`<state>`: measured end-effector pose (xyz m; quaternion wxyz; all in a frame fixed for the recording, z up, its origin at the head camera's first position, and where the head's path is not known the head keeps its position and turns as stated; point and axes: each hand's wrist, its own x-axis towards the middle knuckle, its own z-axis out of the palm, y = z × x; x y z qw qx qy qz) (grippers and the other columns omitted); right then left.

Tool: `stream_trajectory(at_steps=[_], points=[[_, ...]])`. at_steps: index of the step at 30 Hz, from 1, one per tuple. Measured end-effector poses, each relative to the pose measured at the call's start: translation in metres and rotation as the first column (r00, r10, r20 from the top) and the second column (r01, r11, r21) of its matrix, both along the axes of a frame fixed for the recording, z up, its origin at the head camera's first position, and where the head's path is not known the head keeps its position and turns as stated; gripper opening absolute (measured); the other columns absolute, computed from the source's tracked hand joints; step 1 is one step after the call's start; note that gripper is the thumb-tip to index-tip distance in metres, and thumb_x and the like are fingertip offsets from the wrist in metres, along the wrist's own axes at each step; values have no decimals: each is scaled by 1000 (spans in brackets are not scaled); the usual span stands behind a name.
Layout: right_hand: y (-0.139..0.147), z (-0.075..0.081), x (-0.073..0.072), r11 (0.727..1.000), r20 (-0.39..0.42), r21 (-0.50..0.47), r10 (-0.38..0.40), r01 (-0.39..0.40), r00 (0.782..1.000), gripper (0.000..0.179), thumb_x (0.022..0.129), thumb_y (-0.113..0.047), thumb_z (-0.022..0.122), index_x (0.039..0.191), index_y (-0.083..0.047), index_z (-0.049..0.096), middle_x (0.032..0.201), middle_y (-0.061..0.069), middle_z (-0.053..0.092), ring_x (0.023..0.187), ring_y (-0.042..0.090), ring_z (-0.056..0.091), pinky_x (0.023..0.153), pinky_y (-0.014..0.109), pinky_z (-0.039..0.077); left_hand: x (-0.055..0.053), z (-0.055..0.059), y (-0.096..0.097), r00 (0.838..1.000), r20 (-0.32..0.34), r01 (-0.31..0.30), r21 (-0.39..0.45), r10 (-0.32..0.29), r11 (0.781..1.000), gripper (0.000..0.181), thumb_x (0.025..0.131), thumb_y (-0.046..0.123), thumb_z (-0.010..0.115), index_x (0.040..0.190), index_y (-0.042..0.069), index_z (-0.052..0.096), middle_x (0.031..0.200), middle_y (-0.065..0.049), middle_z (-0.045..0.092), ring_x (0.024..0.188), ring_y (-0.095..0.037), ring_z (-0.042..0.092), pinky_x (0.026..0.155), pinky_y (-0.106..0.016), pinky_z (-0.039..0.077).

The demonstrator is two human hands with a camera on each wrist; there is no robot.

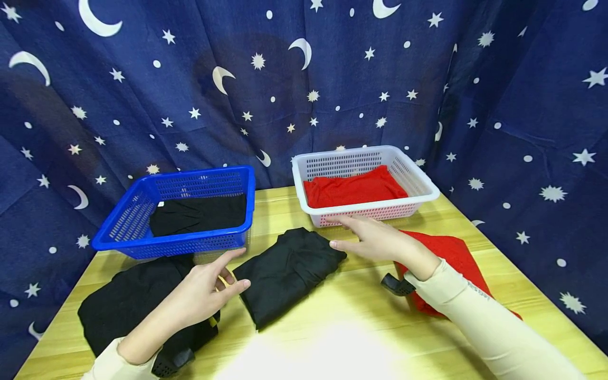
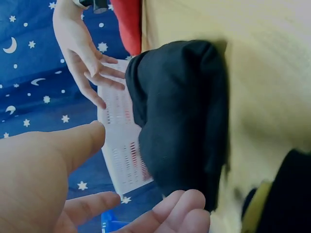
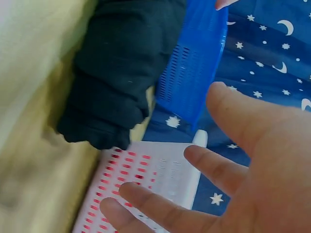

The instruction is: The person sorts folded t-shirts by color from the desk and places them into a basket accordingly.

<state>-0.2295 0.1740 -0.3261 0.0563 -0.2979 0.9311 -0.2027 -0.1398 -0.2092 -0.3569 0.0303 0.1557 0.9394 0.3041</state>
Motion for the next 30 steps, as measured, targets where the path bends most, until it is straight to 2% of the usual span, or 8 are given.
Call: stream_trajectory(at_steps=[5,8,12,15,19,30], points=[[-1,-15,-5,1000,60,4,26,-27,998,69,105,-47,67,161,-10,48,155,18,60,135,41,63,114,62,49,4,-14,2,996,88,16,44,-20,999,72,101,50,74,160,19,48,88,7,70,75,-5,70,66,-24,54],[-3,-24,-7,999,75,16,31,-32,997,69,104,-49,67,159,-12,50,154,15,61,130,37,66,112,60,51,4,-20,4,992,117,42,53,-48,998,73,100,48,75,160,17,47,90,6,70,77,-5,70,67,-24,53],[-9,-35,-9,998,91,44,50,-54,995,68,104,-50,67,158,-13,52,128,11,71,108,27,67,101,51,55,4,-26,7,990,134,45,53,-52,998,73,99,46,76,160,17,48,91,5,68,78,-3,68,68,-23,52],[-11,-41,-9,996,88,54,61,-66,994,66,104,-49,66,157,-13,53,128,11,71,112,29,66,103,51,54,4,-28,9,989,145,32,57,-40,998,73,99,45,77,159,17,48,91,5,67,78,-4,67,69,-23,51],[-12,-44,-9,997,80,42,63,-66,995,63,105,-47,65,157,-12,53,150,16,64,135,37,63,116,58,48,2,-30,11,986,159,28,76,-40,997,74,98,43,78,160,16,48,92,3,67,77,-7,65,68,-23,50],[-11,-46,-10,995,123,15,97,-100,988,58,106,-46,65,149,-8,57,148,17,64,137,37,62,118,57,47,-1,-30,11,975,219,20,95,-40,995,73,99,42,77,160,15,47,90,1,65,74,-12,61,64,-25,47]])
